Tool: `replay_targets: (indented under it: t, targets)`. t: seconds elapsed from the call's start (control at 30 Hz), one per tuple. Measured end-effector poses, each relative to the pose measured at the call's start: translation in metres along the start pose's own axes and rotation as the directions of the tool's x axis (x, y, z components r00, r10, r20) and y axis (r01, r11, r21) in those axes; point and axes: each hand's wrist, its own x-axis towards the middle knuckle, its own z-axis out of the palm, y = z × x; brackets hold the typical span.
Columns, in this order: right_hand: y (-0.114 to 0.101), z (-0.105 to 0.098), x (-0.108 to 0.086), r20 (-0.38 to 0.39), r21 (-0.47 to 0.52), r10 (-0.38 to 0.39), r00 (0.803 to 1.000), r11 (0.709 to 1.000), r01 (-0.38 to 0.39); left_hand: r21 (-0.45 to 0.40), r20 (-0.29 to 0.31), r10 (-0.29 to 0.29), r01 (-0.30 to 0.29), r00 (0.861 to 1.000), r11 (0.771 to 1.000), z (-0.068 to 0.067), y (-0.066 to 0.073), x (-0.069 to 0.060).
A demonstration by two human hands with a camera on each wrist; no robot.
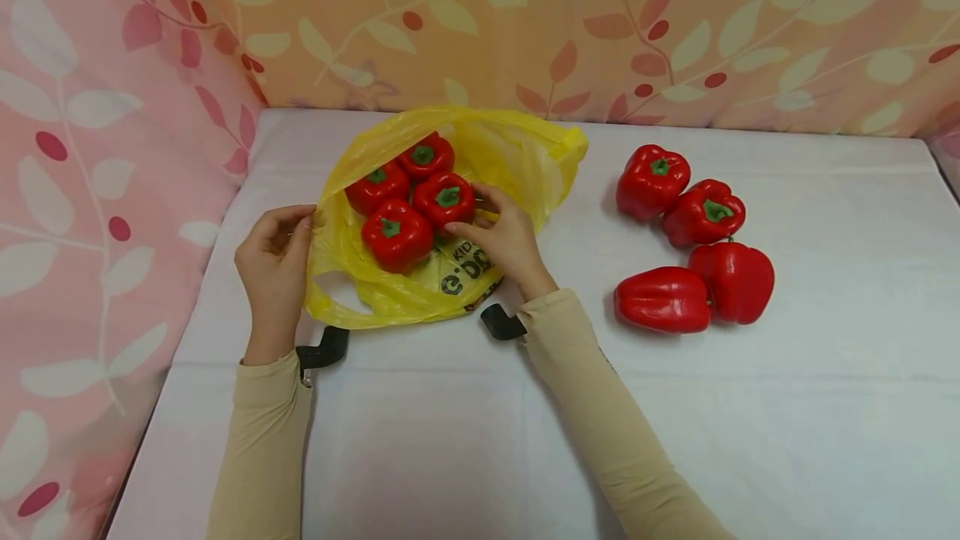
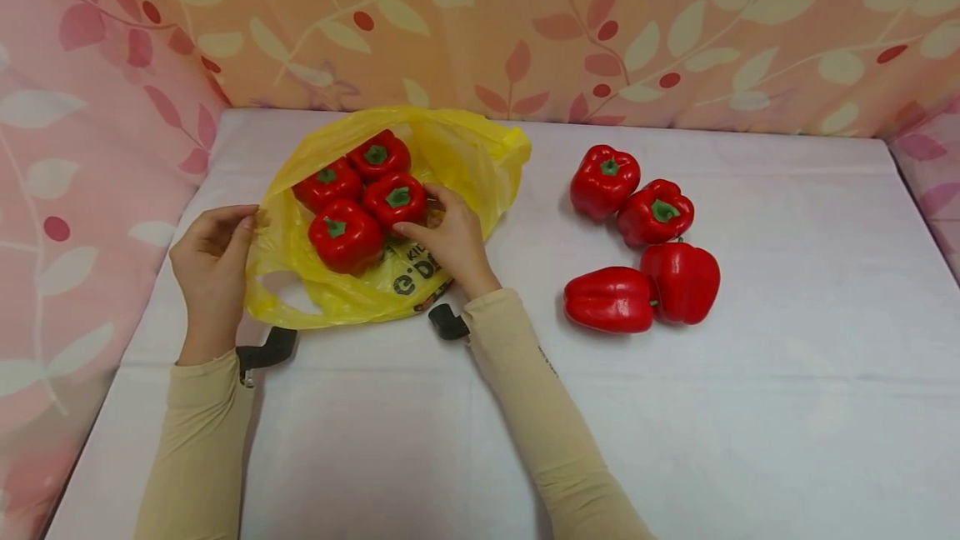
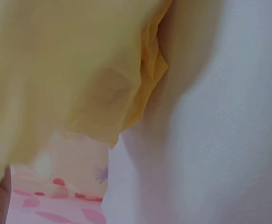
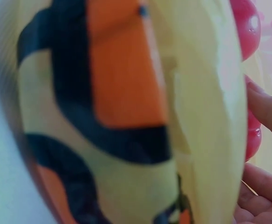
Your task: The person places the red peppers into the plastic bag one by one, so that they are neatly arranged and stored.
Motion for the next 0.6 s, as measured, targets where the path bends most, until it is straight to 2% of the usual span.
replay_targets:
  t: [0.23, 0.6]
  targets:
    - [-0.0024, -0.0012, -0.0008, -0.01, 0.027, 0.018, 1.0, 0.999, -0.018, -0.001, 0.0, 0.006, -0.006, 1.0, 1.0, -0.0004, 0.0008, 0.0003]
    - [-0.0065, -0.0053, -0.004, -0.036, 0.066, -0.012, 0.999, 0.998, 0.014, -0.015, -0.013, 0.005, -0.005, 1.0, 1.0, -0.0013, 0.0017, 0.0004]
